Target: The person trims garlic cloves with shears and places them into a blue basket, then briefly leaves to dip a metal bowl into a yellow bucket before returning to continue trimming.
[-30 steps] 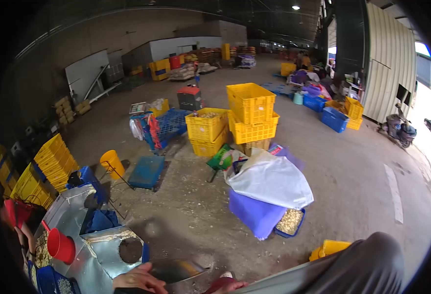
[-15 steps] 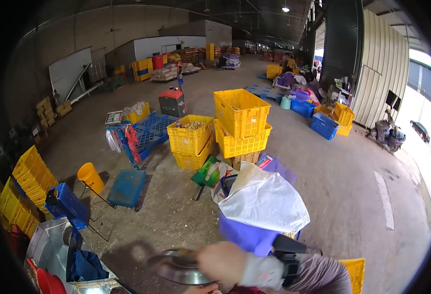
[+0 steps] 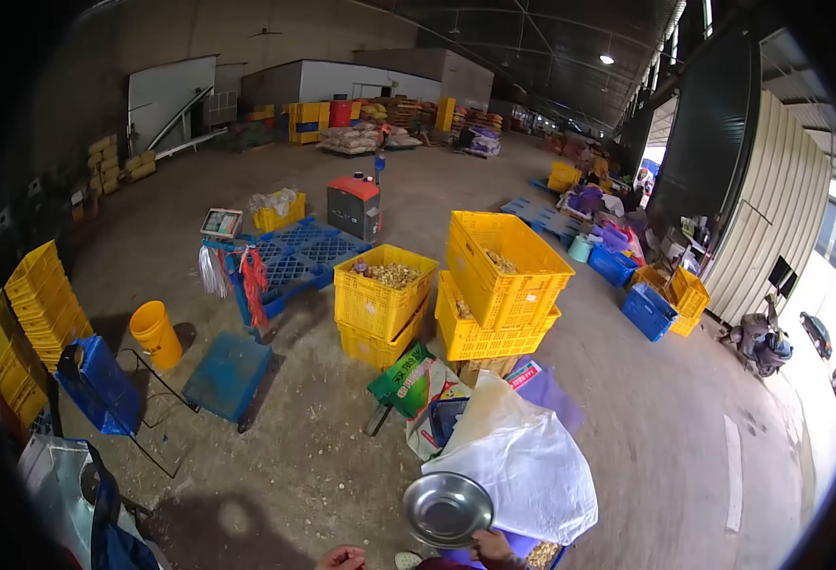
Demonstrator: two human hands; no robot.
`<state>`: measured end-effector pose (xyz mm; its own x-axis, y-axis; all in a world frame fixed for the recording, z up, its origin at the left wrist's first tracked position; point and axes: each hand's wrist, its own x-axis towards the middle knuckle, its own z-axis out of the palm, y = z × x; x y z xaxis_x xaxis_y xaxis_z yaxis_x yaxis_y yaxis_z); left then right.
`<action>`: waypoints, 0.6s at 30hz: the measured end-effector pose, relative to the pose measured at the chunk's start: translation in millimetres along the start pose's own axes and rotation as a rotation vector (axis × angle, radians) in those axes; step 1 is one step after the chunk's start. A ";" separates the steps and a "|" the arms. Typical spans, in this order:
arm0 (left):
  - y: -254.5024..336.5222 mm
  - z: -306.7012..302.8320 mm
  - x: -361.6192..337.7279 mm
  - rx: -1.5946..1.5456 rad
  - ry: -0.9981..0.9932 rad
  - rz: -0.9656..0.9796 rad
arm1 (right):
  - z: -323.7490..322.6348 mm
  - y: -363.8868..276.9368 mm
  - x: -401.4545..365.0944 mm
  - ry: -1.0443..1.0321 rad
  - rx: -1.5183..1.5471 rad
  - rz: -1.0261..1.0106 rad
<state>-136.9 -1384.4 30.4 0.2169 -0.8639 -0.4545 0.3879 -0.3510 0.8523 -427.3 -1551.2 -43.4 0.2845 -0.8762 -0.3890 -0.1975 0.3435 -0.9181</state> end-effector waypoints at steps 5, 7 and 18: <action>2.2 -38.8 67.6 -0.238 0.086 0.086 | 92.6 -70.0 122.0 -0.274 0.139 0.329; 16.3 -61.3 70.5 -0.073 0.129 0.235 | 149.8 -103.8 154.8 -0.461 0.015 0.289; 61.5 -296.9 140.8 -0.277 0.526 0.109 | 434.3 -135.4 268.2 -0.787 -0.172 0.483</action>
<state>183.4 -1420.5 -58.1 0.6549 -0.5708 -0.4952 0.5419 -0.1020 0.8342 83.1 -1685.9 -56.1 0.6754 -0.1497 -0.7221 -0.5778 0.5010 -0.6444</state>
